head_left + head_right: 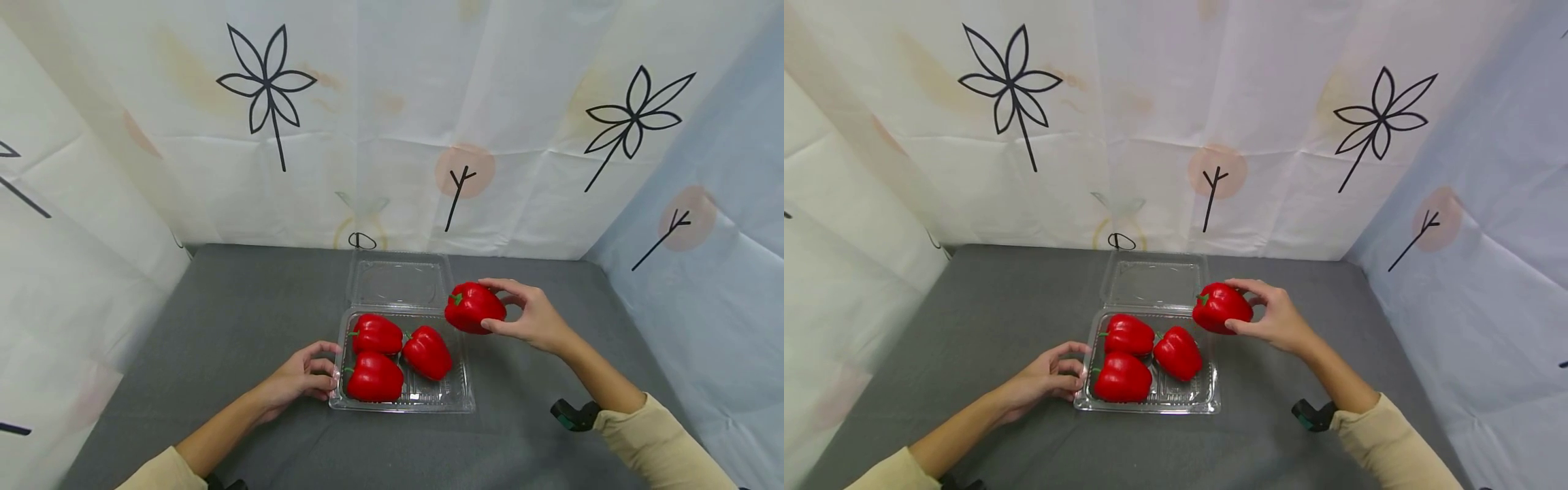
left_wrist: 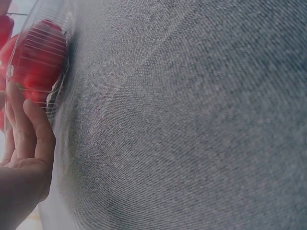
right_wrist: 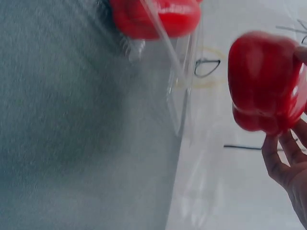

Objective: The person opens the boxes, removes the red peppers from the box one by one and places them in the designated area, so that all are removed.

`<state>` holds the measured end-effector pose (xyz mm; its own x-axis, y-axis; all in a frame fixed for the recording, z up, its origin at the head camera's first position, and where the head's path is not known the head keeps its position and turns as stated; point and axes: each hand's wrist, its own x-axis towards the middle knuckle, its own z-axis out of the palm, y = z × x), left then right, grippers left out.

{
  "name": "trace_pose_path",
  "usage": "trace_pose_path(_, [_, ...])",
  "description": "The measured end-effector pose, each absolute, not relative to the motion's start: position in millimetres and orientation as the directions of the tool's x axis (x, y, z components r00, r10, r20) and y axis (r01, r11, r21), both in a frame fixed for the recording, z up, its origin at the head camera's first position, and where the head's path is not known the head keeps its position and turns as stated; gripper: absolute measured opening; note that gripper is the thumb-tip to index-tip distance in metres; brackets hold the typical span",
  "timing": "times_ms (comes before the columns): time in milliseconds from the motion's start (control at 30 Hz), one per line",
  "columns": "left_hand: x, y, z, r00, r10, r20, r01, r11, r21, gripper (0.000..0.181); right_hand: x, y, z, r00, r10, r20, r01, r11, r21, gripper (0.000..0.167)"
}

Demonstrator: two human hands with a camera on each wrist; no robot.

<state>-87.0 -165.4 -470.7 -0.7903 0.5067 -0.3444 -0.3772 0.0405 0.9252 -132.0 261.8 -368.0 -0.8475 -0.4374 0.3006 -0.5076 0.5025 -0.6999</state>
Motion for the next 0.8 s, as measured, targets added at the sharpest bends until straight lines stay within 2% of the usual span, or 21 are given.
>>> trace_pose_path(367, [-86,-165,-470,-0.793,0.497,-0.353,-0.383,0.045,0.923,0.058,-153,292,-392,-0.864,-0.198,0.464,-0.474,0.633,-0.613,0.060])
trace_pose_path(567, [-86,-165,-470,-0.793,0.497,-0.352,-0.382,0.044,0.923,0.059,-161,312,-405,-0.896,-0.037,0.443,-0.339,0.702,-0.627,0.057])
trace_pose_path(800, [-86,-165,-471,-0.792,0.498,-0.352,-0.385,0.041,0.922,0.058,-164,329,-418,-0.914,0.063,0.401,-0.220,0.753,-0.620,0.056])
